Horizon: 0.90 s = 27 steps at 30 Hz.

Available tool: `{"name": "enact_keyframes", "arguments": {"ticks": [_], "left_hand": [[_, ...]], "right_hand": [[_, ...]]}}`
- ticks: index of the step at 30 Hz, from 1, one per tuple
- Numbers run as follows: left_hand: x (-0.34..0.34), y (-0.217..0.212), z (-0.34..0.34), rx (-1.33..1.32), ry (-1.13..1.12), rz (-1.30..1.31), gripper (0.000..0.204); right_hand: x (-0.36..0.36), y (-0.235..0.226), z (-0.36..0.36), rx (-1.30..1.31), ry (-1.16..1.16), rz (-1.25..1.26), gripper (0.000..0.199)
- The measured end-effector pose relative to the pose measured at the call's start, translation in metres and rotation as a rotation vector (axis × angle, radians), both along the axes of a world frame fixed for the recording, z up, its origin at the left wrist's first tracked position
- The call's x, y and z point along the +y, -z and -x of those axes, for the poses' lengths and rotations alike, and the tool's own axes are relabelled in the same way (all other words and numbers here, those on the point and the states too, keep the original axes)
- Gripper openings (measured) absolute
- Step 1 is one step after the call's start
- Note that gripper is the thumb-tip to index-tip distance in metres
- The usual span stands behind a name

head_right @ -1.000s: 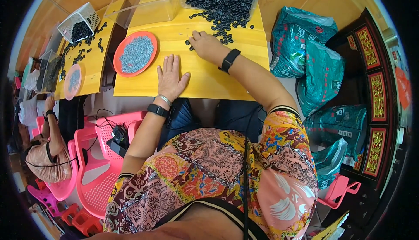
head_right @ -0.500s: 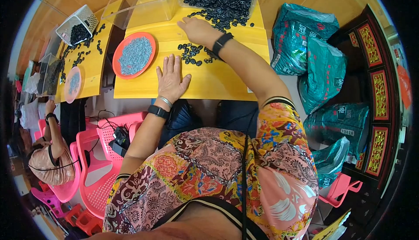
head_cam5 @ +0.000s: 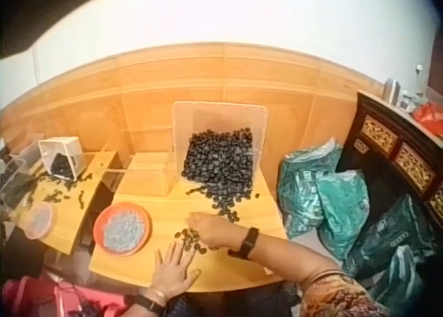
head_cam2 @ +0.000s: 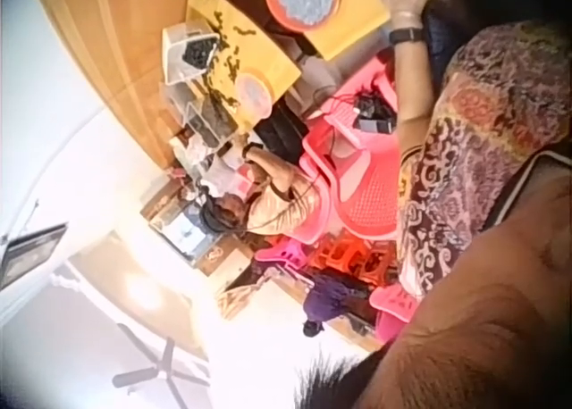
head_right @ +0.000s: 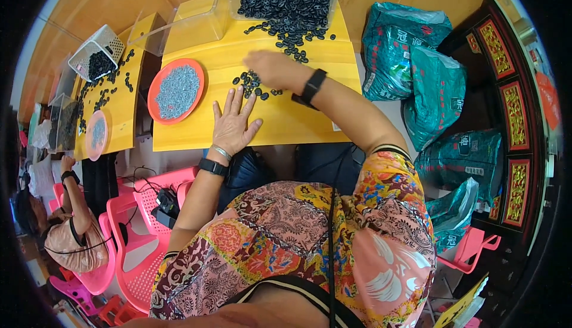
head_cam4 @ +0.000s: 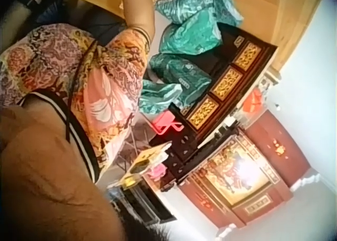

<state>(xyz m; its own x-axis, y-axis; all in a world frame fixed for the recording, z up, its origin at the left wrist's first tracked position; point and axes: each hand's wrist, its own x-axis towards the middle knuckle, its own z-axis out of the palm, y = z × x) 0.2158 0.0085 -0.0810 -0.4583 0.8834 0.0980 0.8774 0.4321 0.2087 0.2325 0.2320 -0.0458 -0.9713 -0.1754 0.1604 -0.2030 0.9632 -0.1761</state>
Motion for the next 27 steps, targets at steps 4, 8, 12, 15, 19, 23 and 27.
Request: {"name": "enact_keyframes", "arguments": {"ticks": [4,8,12,15,19,23,27], "left_hand": [[0.002,0.001,0.0,-0.009,-0.002,-0.018,0.065],[-0.002,-0.004,0.002,-0.012,-0.018,-0.003,0.066],[0.002,0.0,0.001,0.037,-0.013,0.001,0.066],[0.001,0.002,0.0,0.019,-0.014,0.008,0.066],[0.004,-0.002,-0.001,0.0,0.006,-0.007,0.066],[0.0,0.0,0.001,0.016,-0.015,0.019,0.066],[0.003,0.001,0.0,0.024,-0.005,0.024,0.066]], "right_hand": [[0.053,0.002,-0.023,0.14,0.307,0.231,0.048],[0.077,0.015,-0.037,0.243,0.738,0.105,0.064],[0.116,0.018,-0.032,0.194,0.852,0.204,0.076],[0.107,0.026,-0.03,0.036,0.894,0.355,0.079],[0.093,0.051,-0.03,0.194,0.781,0.132,0.077],[0.06,0.031,-0.025,-0.039,0.551,0.278,0.077],[0.054,0.034,-0.035,0.125,0.356,0.293,0.061]]}}
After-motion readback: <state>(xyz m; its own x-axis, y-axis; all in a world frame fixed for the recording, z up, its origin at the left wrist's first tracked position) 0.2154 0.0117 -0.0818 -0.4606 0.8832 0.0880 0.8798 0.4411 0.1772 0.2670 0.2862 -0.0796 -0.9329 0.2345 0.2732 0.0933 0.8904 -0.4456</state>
